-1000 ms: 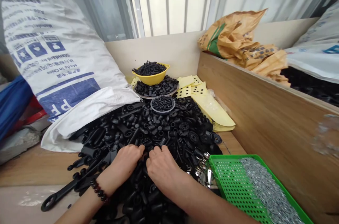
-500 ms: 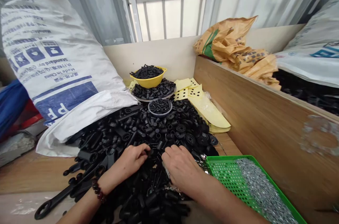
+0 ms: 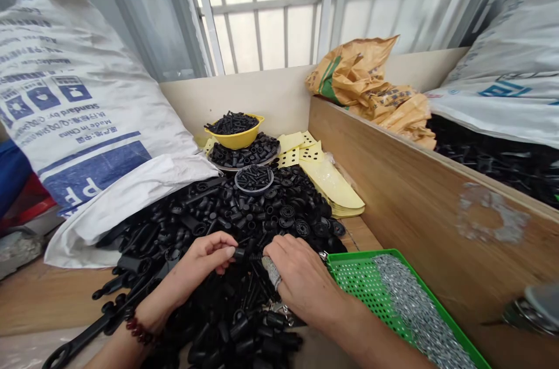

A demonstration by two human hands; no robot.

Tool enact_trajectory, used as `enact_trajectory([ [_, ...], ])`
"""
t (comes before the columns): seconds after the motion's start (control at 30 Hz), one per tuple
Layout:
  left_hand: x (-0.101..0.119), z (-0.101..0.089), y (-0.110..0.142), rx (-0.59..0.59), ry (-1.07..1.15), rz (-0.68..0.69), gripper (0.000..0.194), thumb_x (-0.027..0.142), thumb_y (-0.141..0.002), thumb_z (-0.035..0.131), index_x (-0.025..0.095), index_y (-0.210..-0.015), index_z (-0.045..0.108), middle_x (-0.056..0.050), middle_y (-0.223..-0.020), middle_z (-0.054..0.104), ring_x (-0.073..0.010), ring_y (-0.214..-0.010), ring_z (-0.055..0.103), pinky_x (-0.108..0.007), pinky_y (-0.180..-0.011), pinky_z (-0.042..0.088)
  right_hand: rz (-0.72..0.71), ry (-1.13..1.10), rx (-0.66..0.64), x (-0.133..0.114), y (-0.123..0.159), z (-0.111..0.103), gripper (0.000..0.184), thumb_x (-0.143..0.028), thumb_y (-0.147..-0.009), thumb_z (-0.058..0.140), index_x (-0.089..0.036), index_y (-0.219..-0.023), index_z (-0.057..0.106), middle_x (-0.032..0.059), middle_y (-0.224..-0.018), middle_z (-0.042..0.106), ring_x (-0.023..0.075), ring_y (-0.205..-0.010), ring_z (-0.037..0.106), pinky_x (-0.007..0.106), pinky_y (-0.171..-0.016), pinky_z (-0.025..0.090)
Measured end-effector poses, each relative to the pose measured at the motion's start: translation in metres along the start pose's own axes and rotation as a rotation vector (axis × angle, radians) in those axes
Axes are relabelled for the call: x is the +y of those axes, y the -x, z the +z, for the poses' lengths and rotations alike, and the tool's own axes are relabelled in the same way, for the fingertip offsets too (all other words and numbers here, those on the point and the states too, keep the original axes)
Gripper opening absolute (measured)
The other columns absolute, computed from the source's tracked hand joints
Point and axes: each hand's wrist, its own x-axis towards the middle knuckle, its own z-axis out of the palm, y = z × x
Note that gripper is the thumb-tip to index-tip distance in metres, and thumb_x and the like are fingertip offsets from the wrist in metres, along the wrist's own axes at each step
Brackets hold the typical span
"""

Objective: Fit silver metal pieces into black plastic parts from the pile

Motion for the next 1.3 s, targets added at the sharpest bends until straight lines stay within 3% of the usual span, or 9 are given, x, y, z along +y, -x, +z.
enact_trajectory([
  [0.1, 0.008, 0.002, 0.014, 0.000, 0.241, -0.059, 0.024, 0.035, -0.080, 0.053, 0.014, -0.088, 0.061, -0.001, -0.065, 0.063, -0.0129, -0.061, 0.058, -0.019, -0.052, 0.044, -0.041, -0.085, 0.046, -0.009, 0.001, -0.004, 0.033, 0.006, -0.062, 0.038, -0.018, -0.082, 0.050, 0.0044, -0.077, 0.054, 0.0189, -0.071, 0.046, 0.028, -0.063, 0.034],
  [0.23, 0.022, 0.018, 0.031, -0.041, 0.754, -0.162, 0.028, 0.035, -0.070, 0.071, 0.011, -0.086, 0.068, -0.003, -0.066, 0.067, -0.0081, -0.054, 0.054, -0.016, -0.052, 0.043, -0.116, -0.143, 0.101, -0.019, 0.005, -0.005, 0.025, 0.002, -0.074, 0.036, -0.017, -0.084, 0.050, 0.0050, -0.075, 0.053, 0.0194, -0.069, 0.045, 0.029, -0.061, 0.034],
  [0.4, 0.030, 0.036, 0.048, -0.021, 0.974, -0.201, 0.027, 0.034, -0.070, 0.076, 0.013, -0.085, 0.070, -0.003, -0.064, 0.068, -0.0075, -0.052, 0.054, -0.016, -0.053, 0.043, -0.106, -0.081, 0.086, -0.024, 0.020, -0.005, 0.014, -0.008, -0.083, 0.040, -0.018, -0.083, 0.049, 0.0036, -0.074, 0.053, 0.0186, -0.066, 0.045, 0.029, -0.061, 0.032],
  [0.6, 0.028, 0.047, 0.063, 0.004, 0.896, -0.167, 0.026, 0.036, -0.071, 0.074, 0.015, -0.088, 0.072, 0.000, -0.063, 0.066, -0.0079, -0.056, 0.053, -0.016, -0.056, 0.042, 0.017, -0.208, -0.087, -0.029, 0.034, -0.008, 0.018, -0.016, -0.088, 0.036, -0.019, -0.074, 0.047, 0.0024, -0.070, 0.054, 0.0161, -0.060, 0.047, 0.028, -0.057, 0.031],
  [0.8, 0.027, 0.053, 0.069, 0.025, 0.728, -0.094, 0.028, 0.038, -0.071, 0.072, 0.016, -0.087, 0.073, 0.002, -0.055, 0.061, -0.0099, -0.052, 0.052, -0.019, -0.055, 0.043, -0.119, -0.211, -0.062, -0.033, 0.043, -0.007, 0.019, -0.017, -0.086, 0.032, -0.019, -0.077, 0.049, 0.0043, -0.070, 0.054, 0.0177, -0.062, 0.047, 0.028, -0.057, 0.033],
  [0.97, 0.031, 0.051, 0.074, 0.058, 0.450, 0.091, 0.018, 0.030, -0.078, 0.063, 0.020, -0.088, 0.073, 0.000, -0.063, 0.064, -0.0144, -0.057, 0.057, -0.023, -0.057, 0.045, 0.099, -0.476, -0.234, -0.036, 0.054, -0.016, 0.023, -0.022, -0.092, 0.031, -0.021, -0.089, 0.053, 0.0036, -0.086, 0.059, 0.0183, -0.079, 0.054, 0.027, -0.071, 0.040],
  [1.07, 0.034, 0.048, 0.078, 0.089, 0.248, 0.250, 0.016, 0.024, -0.082, 0.059, 0.022, -0.089, 0.074, -0.003, -0.076, 0.070, -0.0182, -0.070, 0.062, -0.024, -0.065, 0.046, 0.182, -0.530, -0.220, -0.039, 0.060, -0.018, 0.022, -0.023, -0.093, 0.030, -0.021, -0.094, 0.052, 0.0044, -0.093, 0.061, 0.0196, -0.087, 0.056, 0.029, -0.077, 0.042],
  [1.17, 0.033, 0.049, 0.081, 0.096, 0.193, 0.306, 0.018, 0.022, -0.083, 0.058, 0.023, -0.092, 0.073, -0.004, -0.081, 0.071, -0.0195, -0.074, 0.064, -0.024, -0.068, 0.047, 0.132, -0.516, -0.147, -0.042, 0.060, -0.014, 0.023, -0.024, -0.093, 0.029, -0.021, -0.090, 0.051, 0.0039, -0.088, 0.062, 0.0188, -0.081, 0.056, 0.027, -0.070, 0.043],
  [1.3, 0.029, 0.056, 0.082, 0.107, 0.271, 0.168, 0.017, 0.025, -0.081, 0.060, 0.022, -0.089, 0.074, -0.002, -0.067, 0.067, -0.0155, -0.058, 0.059, -0.023, -0.058, 0.047, -0.062, -0.412, -0.071, -0.042, 0.055, -0.007, 0.024, -0.024, -0.090, 0.028, -0.020, -0.077, 0.048, 0.0031, -0.068, 0.057, 0.0170, -0.059, 0.051, 0.027, -0.055, 0.037],
])
